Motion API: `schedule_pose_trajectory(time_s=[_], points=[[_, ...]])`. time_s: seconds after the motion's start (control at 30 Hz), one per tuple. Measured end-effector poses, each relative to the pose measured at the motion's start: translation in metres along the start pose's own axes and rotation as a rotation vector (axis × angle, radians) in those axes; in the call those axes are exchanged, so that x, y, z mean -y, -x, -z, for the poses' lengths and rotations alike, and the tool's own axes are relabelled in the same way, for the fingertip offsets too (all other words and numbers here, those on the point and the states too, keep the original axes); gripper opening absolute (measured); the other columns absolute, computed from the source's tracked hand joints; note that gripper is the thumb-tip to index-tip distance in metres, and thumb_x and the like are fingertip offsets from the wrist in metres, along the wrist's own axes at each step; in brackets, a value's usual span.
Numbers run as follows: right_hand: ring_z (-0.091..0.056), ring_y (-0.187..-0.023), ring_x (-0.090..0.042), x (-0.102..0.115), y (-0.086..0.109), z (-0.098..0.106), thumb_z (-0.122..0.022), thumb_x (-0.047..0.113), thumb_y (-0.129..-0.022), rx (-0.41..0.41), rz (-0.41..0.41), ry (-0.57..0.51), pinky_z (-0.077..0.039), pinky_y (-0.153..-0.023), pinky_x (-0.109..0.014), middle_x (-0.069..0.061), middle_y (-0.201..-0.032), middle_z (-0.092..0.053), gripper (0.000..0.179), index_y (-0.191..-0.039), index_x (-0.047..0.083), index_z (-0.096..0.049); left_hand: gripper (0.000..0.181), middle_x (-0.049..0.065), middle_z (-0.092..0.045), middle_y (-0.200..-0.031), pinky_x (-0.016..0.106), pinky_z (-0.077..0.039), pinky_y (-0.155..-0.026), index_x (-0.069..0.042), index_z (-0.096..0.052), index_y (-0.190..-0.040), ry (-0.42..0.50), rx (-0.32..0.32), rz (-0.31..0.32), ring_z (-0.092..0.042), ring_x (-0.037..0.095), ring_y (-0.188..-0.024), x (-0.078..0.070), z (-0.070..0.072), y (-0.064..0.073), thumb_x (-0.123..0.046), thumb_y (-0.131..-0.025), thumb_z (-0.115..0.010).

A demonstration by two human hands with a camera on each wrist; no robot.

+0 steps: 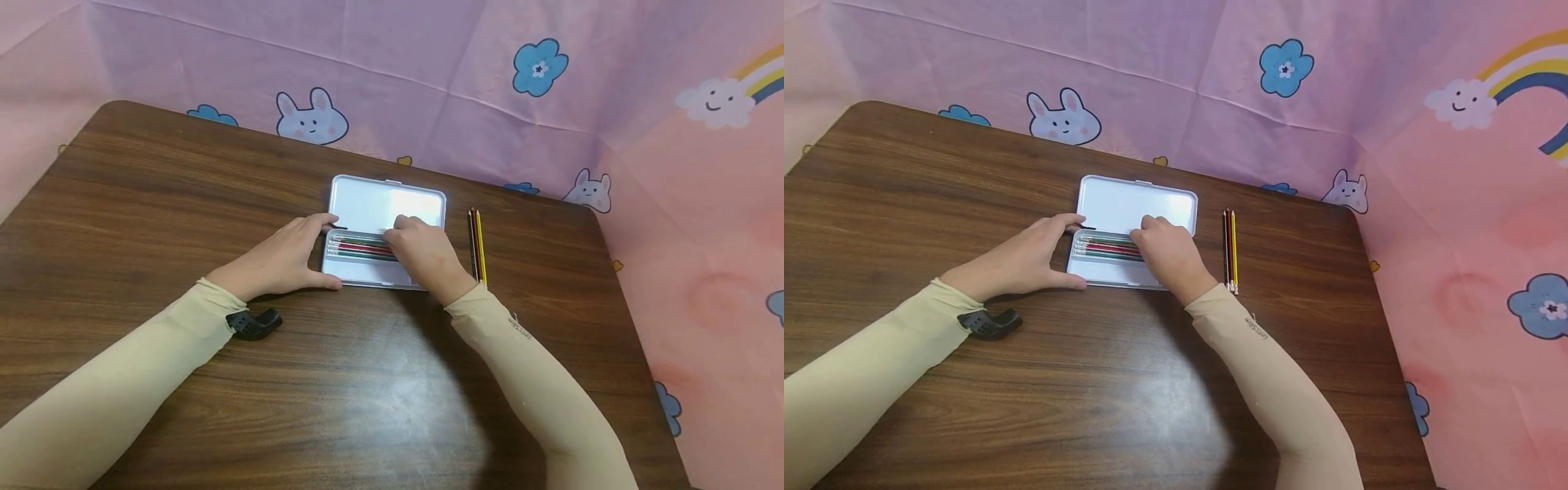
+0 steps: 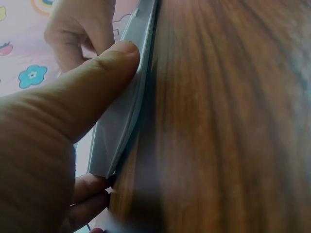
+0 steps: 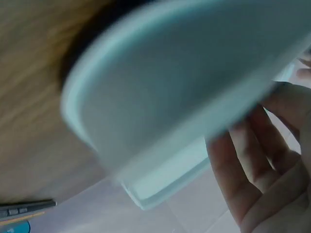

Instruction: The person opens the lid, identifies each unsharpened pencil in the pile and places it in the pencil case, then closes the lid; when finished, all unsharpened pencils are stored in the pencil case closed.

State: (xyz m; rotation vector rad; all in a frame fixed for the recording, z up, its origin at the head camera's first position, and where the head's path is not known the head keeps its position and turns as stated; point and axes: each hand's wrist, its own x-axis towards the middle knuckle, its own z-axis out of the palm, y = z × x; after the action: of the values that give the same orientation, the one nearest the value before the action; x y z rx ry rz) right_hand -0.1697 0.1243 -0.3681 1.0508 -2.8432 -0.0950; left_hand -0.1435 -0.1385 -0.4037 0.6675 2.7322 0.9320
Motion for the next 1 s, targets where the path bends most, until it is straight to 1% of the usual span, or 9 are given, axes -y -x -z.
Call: schedule_pose_trajectory(time_s=[0.23, 0.37, 0.5, 0.6, 0.7, 0.8, 0.9, 0.93, 1.0], points=[[-0.066, -0.089, -0.019, 0.002, -0.006, -0.003, -0.063, 0.013, -0.104, 0.026, -0.027, -0.012, -0.06, -0.069, -0.035, -0.003, -0.095, -0.07, 0.015, -0.112, 0.012, -0.076, 0.116, 0.018, -0.042, -0.156, 0.059, -0.037, -0.116, -0.01, -0.026, -0.161, 0.007, 0.0, 0.003, -0.039, 0.036, -0.145, -0.002, 0.001, -0.002, -0.066, -0.077, -0.083], [-0.067, -0.084, -0.018, 0.003, -0.006, -0.003, -0.064, 0.013, -0.103, 0.016, -0.049, 0.006, -0.06, -0.069, -0.034, -0.003, -0.093, -0.072, 0.014, -0.107, 0.013, -0.078, 0.116, 0.017, -0.043, -0.156, 0.059, -0.037, -0.116, -0.011, -0.027, -0.161, 0.008, 0.001, 0.01, -0.039, 0.035, -0.145, -0.003, 0.001, -0.002, -0.066, -0.076, -0.083], [-0.067, -0.079, -0.018, 0.003, -0.006, -0.003, -0.063, 0.01, -0.103, 0.024, -0.063, -0.004, -0.06, -0.068, -0.034, -0.004, -0.089, -0.072, 0.016, -0.102, 0.012, -0.078, 0.114, 0.017, -0.042, -0.157, 0.058, -0.037, -0.117, -0.01, -0.028, -0.161, 0.004, 0.006, 0.01, -0.038, 0.034, -0.145, -0.003, 0.002, -0.002, -0.066, -0.077, -0.083], [-0.066, -0.079, -0.018, 0.003, -0.003, -0.002, -0.062, 0.007, -0.103, 0.04, -0.043, -0.006, -0.059, -0.068, -0.033, -0.005, -0.09, -0.069, 0.017, -0.105, 0.01, -0.078, 0.113, 0.017, -0.04, -0.159, 0.058, -0.037, -0.117, -0.01, -0.029, -0.16, 0.006, 0.01, 0.016, -0.037, 0.033, -0.146, -0.002, 0.002, -0.001, -0.066, -0.078, -0.082], [-0.064, -0.082, -0.017, 0.002, 0.001, -0.002, -0.061, 0.009, -0.103, 0.044, -0.01, -0.025, -0.059, -0.07, -0.031, -0.006, -0.092, -0.067, 0.017, -0.11, 0.008, -0.078, 0.115, 0.016, -0.039, -0.159, 0.058, -0.038, -0.117, -0.01, -0.029, -0.161, 0.006, 0.009, 0.028, -0.037, 0.033, -0.146, -0.001, 0.001, -0.001, -0.069, -0.076, -0.081], [-0.063, -0.086, -0.016, -0.003, 0.007, 0.001, -0.062, 0.013, -0.103, 0.056, 0.005, -0.124, -0.058, -0.075, -0.031, -0.005, -0.099, -0.068, 0.019, -0.115, 0.007, -0.076, 0.116, 0.017, -0.04, -0.159, 0.058, -0.038, -0.116, -0.01, -0.029, -0.161, -0.002, 0.004, 0.029, -0.037, 0.034, -0.146, 0.0, 0.001, -0.001, -0.07, -0.076, -0.081], [-0.063, -0.093, -0.016, -0.012, 0.015, 0.005, -0.062, 0.016, -0.103, 0.064, -0.007, -0.292, -0.058, -0.084, -0.032, -0.005, -0.109, -0.069, 0.021, -0.118, 0.007, -0.074, 0.114, 0.018, -0.041, -0.157, 0.059, -0.037, -0.116, -0.009, -0.03, -0.16, -0.008, 0.0, 0.022, -0.038, 0.035, -0.146, 0.0, 0.002, -0.001, -0.067, -0.077, -0.082], [-0.064, -0.096, -0.016, -0.017, 0.019, 0.006, -0.063, 0.016, -0.103, 0.052, -0.031, -0.359, -0.057, -0.088, -0.033, -0.005, -0.112, -0.07, 0.021, -0.118, 0.007, -0.074, 0.114, 0.018, -0.042, -0.157, 0.059, -0.037, -0.116, -0.008, -0.03, -0.16, -0.008, 0.001, 0.02, -0.038, 0.035, -0.145, 0.0, 0.003, 0.0, -0.066, -0.077, -0.083], [-0.064, -0.102, -0.018, -0.028, 0.029, 0.009, -0.063, 0.015, -0.103, 0.001, -0.127, -0.5, -0.057, -0.092, -0.036, -0.006, -0.115, -0.07, 0.021, -0.118, 0.007, -0.074, 0.112, 0.018, -0.043, -0.156, 0.059, -0.037, -0.116, -0.007, -0.031, -0.159, -0.005, 0.005, 0.017, -0.039, 0.034, -0.145, -0.001, 0.003, 0.0, -0.064, -0.077, -0.083]])
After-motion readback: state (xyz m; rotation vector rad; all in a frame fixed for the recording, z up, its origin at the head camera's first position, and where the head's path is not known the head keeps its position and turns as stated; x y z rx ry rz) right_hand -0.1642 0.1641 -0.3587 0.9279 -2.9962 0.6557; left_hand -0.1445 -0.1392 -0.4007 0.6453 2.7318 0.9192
